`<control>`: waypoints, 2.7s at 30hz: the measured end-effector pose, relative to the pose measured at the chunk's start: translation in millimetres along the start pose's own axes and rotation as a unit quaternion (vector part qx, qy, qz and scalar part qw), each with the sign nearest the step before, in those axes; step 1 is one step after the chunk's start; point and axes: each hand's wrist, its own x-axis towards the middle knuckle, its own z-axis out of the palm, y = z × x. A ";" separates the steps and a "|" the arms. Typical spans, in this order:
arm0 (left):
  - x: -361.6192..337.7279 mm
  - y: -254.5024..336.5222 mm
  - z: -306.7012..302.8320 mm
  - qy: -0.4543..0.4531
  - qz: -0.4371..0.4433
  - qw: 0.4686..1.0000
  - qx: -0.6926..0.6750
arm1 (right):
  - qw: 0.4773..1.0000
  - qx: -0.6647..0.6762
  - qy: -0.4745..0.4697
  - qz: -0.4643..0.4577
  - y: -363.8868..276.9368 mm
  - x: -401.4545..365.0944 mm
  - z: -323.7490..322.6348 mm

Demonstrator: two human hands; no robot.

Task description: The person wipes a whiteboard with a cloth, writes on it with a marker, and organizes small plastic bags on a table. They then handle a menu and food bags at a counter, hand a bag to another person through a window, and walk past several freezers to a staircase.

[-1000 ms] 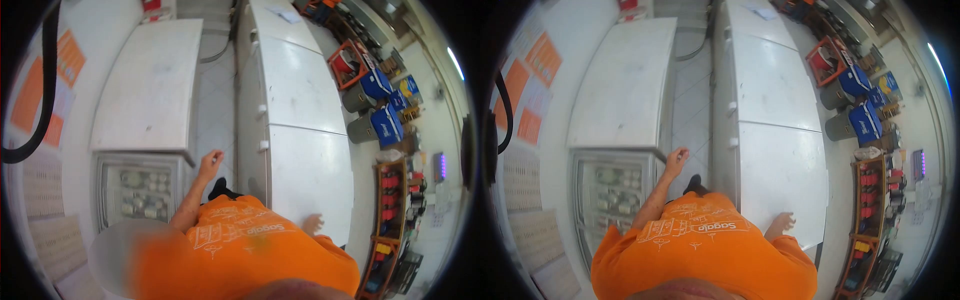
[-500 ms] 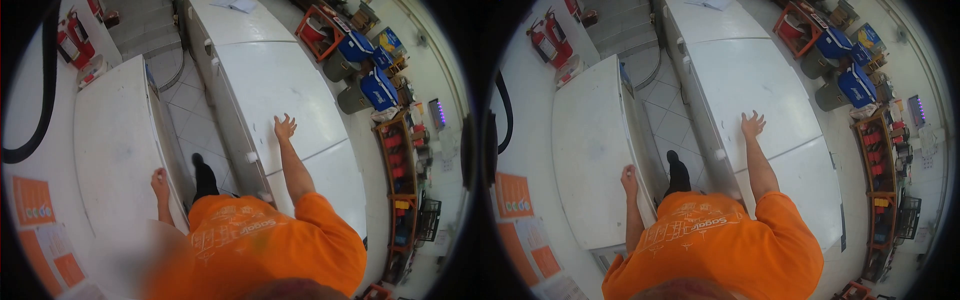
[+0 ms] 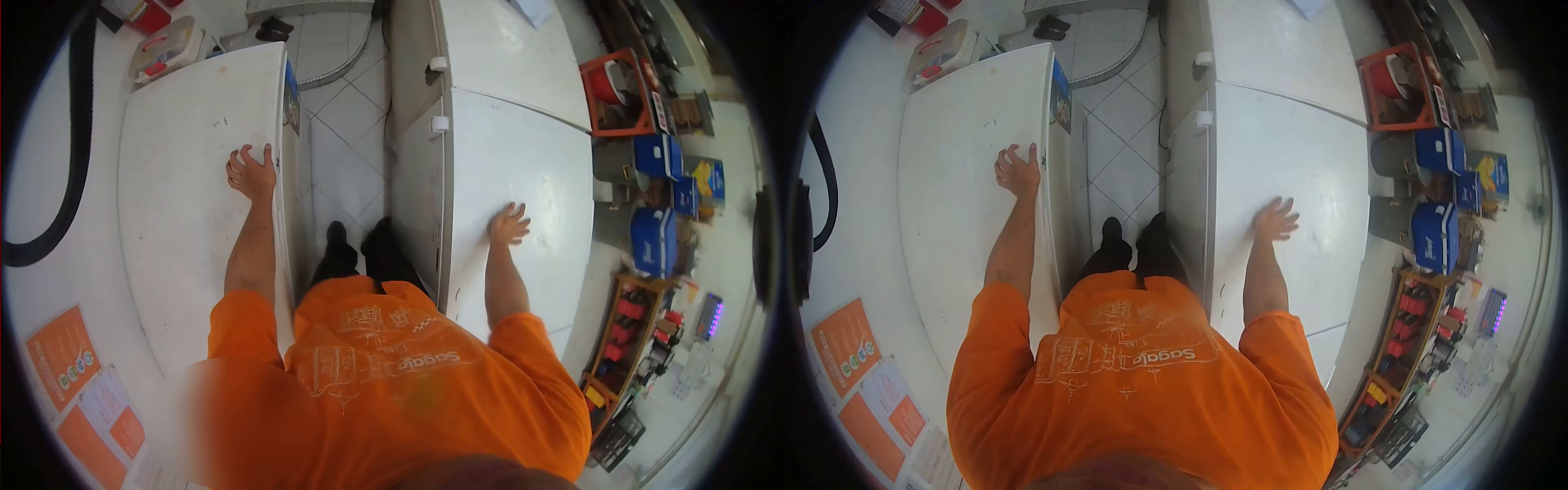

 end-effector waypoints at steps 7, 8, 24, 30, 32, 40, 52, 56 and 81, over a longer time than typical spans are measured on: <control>6.1 22.8 -3.8 0.003 -0.034 0.997 0.073 | 0.995 -0.095 -0.003 0.020 -26.9 -3.6 -7.3; 6.8 22.6 -3.0 0.005 -0.031 0.997 0.070 | 0.995 -0.103 -0.008 0.009 -27.9 -1.6 -6.4; 13.2 24.6 1.5 0.005 -0.039 0.996 0.075 | 0.982 -0.185 0.014 0.025 12.4 60.0 -6.9; 13.3 22.0 -0.6 0.007 -0.039 0.997 0.065 | 0.981 -0.186 0.018 0.050 15.5 89.0 -17.0; 14.5 21.7 -1.4 0.002 -0.033 0.998 0.062 | 0.979 -0.193 0.033 0.054 23.9 100.5 -12.7; 9.9 15.8 -0.2 0.004 -0.014 0.998 0.063 | 0.979 -0.195 0.036 0.048 39.1 117.9 -7.8; 8.5 13.1 -11.2 0.005 0.004 0.999 0.032 | 0.983 -0.182 0.010 -0.036 9.0 50.6 -33.6; 7.6 9.2 -9.4 0.011 0.013 1.000 0.008 | 0.969 -0.145 0.080 -0.183 24.6 -71.8 -46.5; 11.6 0.5 20.6 -0.071 -0.094 0.989 -0.091 | 0.876 0.271 -0.299 -0.263 26.4 -192.9 -11.5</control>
